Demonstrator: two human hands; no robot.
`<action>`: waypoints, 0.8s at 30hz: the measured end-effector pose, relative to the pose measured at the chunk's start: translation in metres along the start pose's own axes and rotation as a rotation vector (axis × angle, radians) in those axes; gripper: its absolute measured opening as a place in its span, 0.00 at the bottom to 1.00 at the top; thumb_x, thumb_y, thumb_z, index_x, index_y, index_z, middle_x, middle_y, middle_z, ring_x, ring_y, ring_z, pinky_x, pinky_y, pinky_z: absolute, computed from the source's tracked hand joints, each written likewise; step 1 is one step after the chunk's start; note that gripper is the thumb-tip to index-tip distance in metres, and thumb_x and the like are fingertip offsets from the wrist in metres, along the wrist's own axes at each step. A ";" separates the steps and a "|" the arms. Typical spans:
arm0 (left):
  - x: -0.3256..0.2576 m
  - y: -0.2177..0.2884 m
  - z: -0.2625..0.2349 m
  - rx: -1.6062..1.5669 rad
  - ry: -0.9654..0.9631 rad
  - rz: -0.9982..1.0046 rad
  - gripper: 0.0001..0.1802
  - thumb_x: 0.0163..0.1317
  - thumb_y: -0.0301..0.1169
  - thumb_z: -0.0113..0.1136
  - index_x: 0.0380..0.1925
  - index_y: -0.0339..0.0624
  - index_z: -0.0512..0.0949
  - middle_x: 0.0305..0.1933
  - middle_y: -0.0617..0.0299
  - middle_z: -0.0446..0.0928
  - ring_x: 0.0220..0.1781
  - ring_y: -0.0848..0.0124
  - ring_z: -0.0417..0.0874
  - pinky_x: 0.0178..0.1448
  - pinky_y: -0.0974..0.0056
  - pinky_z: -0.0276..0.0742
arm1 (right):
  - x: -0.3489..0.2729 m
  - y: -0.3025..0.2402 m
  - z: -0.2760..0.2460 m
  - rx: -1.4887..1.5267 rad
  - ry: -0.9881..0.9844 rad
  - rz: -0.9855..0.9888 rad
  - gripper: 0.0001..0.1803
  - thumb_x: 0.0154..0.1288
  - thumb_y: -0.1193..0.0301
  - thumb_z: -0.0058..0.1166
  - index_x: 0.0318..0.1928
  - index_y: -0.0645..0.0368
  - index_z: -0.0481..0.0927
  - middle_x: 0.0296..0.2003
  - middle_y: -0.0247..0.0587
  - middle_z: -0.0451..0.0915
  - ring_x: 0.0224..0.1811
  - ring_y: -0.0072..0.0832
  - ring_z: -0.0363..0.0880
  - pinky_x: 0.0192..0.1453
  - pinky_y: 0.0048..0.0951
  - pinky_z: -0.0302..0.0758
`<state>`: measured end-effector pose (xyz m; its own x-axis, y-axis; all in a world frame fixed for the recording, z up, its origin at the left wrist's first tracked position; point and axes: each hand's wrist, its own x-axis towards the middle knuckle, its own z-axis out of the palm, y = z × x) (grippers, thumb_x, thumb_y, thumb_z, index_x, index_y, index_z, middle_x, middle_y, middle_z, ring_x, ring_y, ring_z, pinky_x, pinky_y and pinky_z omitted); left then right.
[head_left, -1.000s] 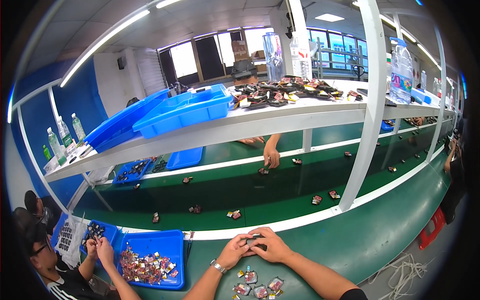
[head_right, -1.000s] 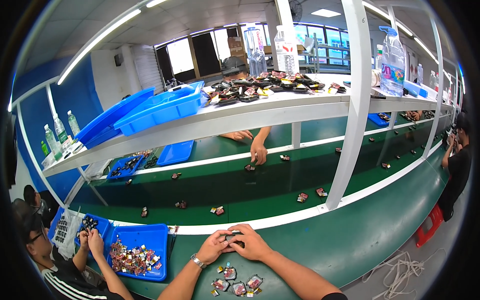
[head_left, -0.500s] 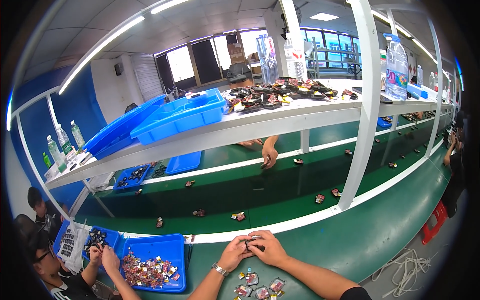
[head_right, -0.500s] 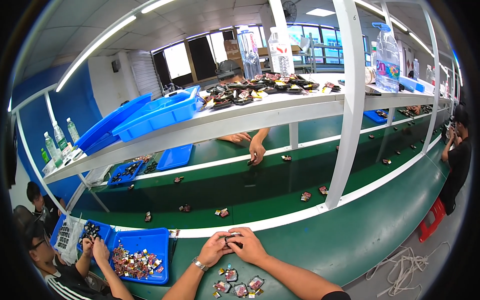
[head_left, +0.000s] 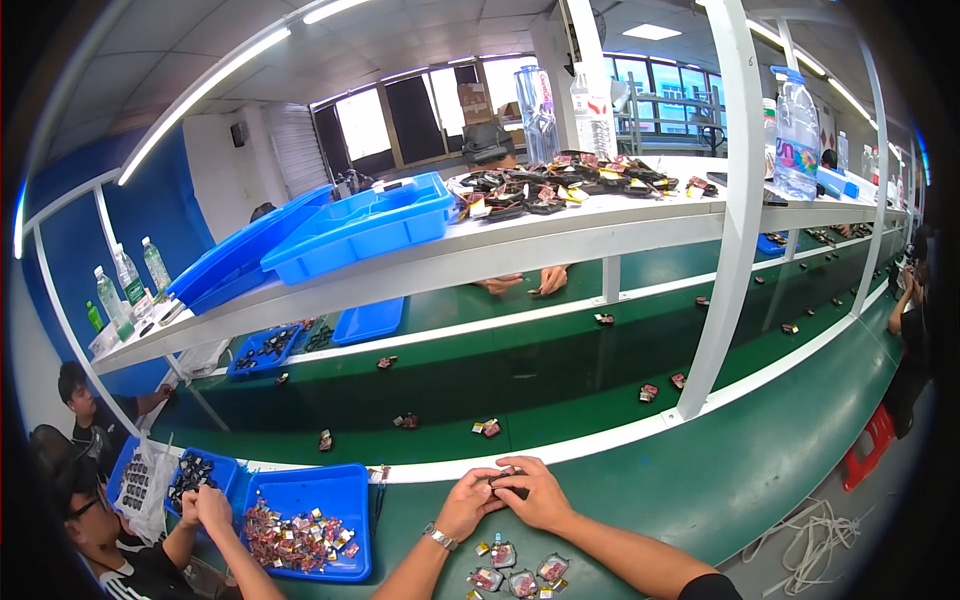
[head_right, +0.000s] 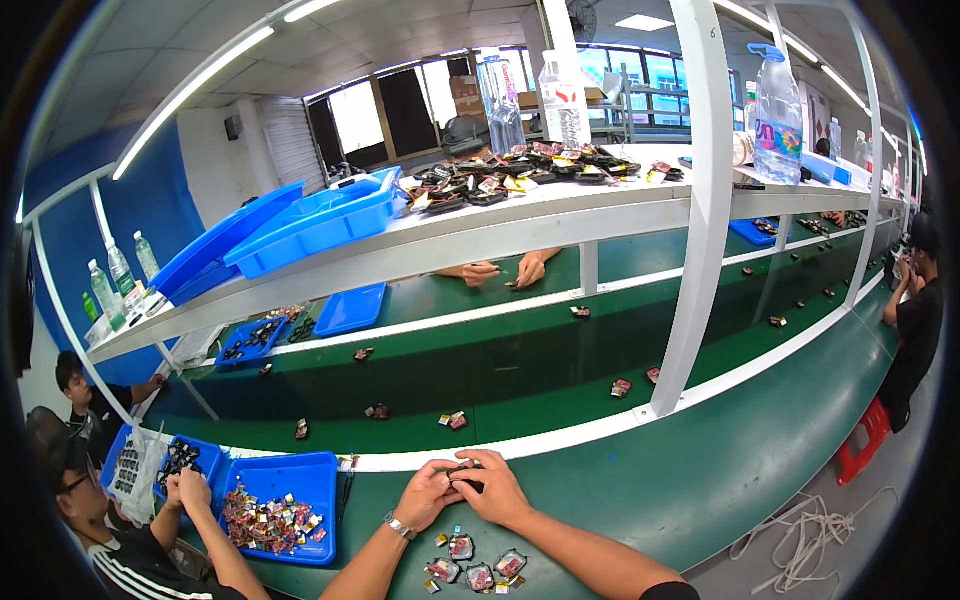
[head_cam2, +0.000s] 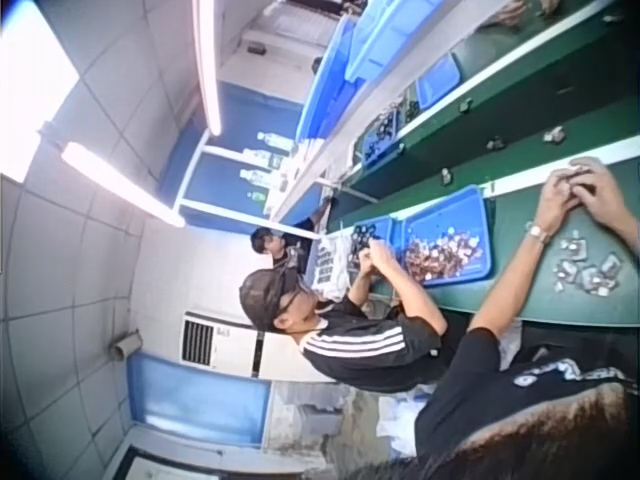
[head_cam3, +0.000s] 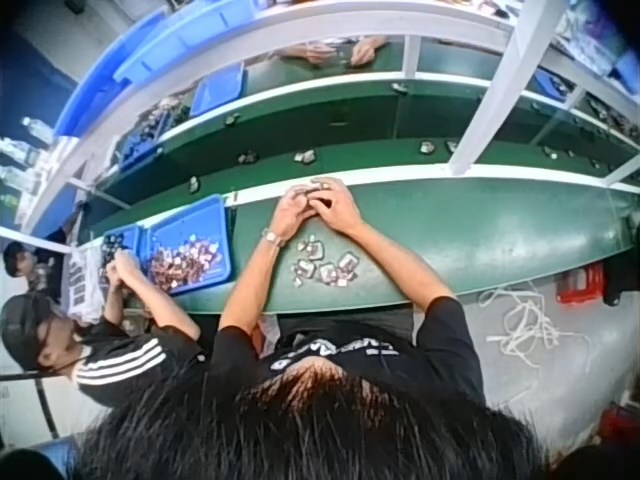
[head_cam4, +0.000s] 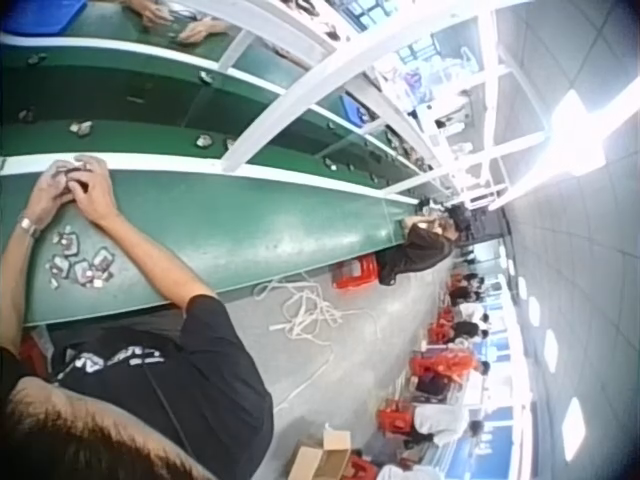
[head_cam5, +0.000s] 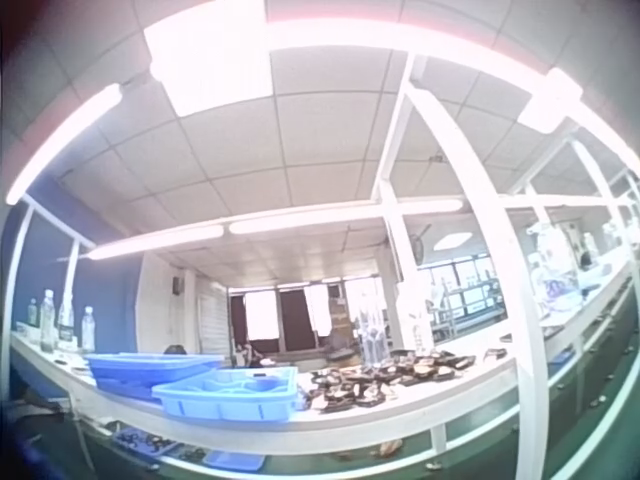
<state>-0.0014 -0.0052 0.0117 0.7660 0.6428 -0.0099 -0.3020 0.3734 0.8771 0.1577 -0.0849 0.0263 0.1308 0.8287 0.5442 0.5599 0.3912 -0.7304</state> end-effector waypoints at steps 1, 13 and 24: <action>0.001 0.001 0.001 -0.006 -0.003 -0.008 0.15 0.71 0.29 0.51 0.55 0.42 0.66 0.50 0.56 0.76 0.55 0.67 0.78 0.62 0.55 0.77 | 0.000 0.002 0.001 -0.005 0.019 0.005 0.09 0.56 0.74 0.62 0.39 0.56 0.86 0.55 0.38 0.77 0.58 0.39 0.71 0.62 0.37 0.70; 0.001 -0.003 0.001 0.042 0.064 0.032 0.16 0.72 0.29 0.48 0.57 0.41 0.65 0.57 0.53 0.73 0.57 0.65 0.78 0.63 0.53 0.77 | 0.003 -0.010 0.000 -0.084 0.069 -0.039 0.11 0.57 0.75 0.60 0.42 0.57 0.83 0.52 0.42 0.76 0.54 0.38 0.74 0.55 0.35 0.76; 0.002 -0.003 -0.002 0.038 0.065 -0.002 0.16 0.72 0.25 0.42 0.58 0.38 0.64 0.53 0.54 0.75 0.56 0.65 0.79 0.62 0.56 0.78 | 0.005 -0.012 0.000 -0.290 0.121 -0.200 0.08 0.52 0.76 0.64 0.36 0.57 0.82 0.36 0.38 0.78 0.40 0.35 0.78 0.43 0.32 0.78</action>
<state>-0.0001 -0.0037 0.0081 0.7279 0.6844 -0.0418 -0.2779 0.3502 0.8945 0.1520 -0.0854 0.0376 0.0812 0.6876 0.7216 0.7905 0.3966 -0.4668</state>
